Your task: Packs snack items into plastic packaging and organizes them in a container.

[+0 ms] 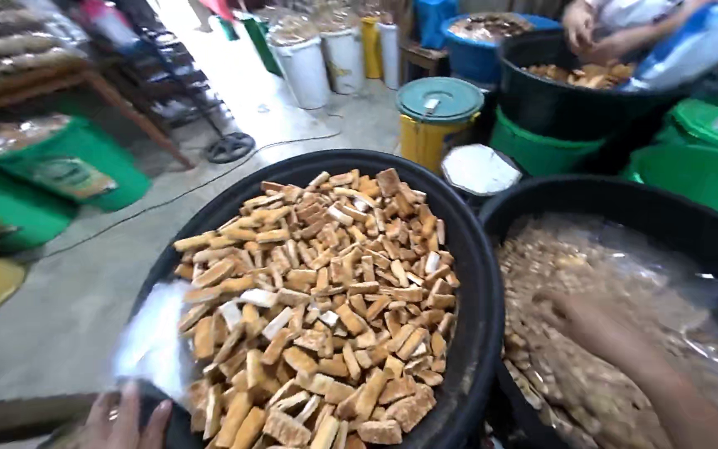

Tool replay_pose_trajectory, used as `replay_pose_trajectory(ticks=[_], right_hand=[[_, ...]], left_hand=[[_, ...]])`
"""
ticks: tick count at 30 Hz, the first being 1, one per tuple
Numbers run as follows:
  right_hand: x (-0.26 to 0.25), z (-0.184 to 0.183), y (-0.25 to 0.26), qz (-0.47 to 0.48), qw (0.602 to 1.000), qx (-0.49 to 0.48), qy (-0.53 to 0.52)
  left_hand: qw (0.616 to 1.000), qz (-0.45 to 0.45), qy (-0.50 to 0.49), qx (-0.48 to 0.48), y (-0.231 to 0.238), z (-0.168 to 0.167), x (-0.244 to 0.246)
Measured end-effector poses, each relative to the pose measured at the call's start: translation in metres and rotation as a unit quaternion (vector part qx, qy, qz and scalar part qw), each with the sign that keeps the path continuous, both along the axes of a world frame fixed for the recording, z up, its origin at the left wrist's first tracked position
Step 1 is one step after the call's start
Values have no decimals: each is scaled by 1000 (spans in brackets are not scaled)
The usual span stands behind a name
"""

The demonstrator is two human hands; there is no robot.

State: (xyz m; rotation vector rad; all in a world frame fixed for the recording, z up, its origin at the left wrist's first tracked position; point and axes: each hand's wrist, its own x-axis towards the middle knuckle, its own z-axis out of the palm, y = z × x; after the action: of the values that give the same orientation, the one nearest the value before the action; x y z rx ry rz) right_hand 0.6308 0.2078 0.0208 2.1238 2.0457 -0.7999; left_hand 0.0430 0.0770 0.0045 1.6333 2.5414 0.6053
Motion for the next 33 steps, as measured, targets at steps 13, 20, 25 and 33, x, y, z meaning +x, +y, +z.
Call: replay_pose_trajectory(ticks=[13, 20, 25, 33], right_hand=[[-264, 9, 168, 133, 989, 53, 47], [-241, -2, 179, 148, 985, 43, 72], [-214, 4, 203, 191, 961, 133, 152], [-230, -18, 248, 199, 949, 150, 193]], left_hand=[[990, 55, 8, 131, 5, 3, 40], [981, 146, -2, 127, 8, 4, 48], [978, 88, 47, 181, 18, 4, 36], [971, -16, 19, 237, 18, -9, 26]])
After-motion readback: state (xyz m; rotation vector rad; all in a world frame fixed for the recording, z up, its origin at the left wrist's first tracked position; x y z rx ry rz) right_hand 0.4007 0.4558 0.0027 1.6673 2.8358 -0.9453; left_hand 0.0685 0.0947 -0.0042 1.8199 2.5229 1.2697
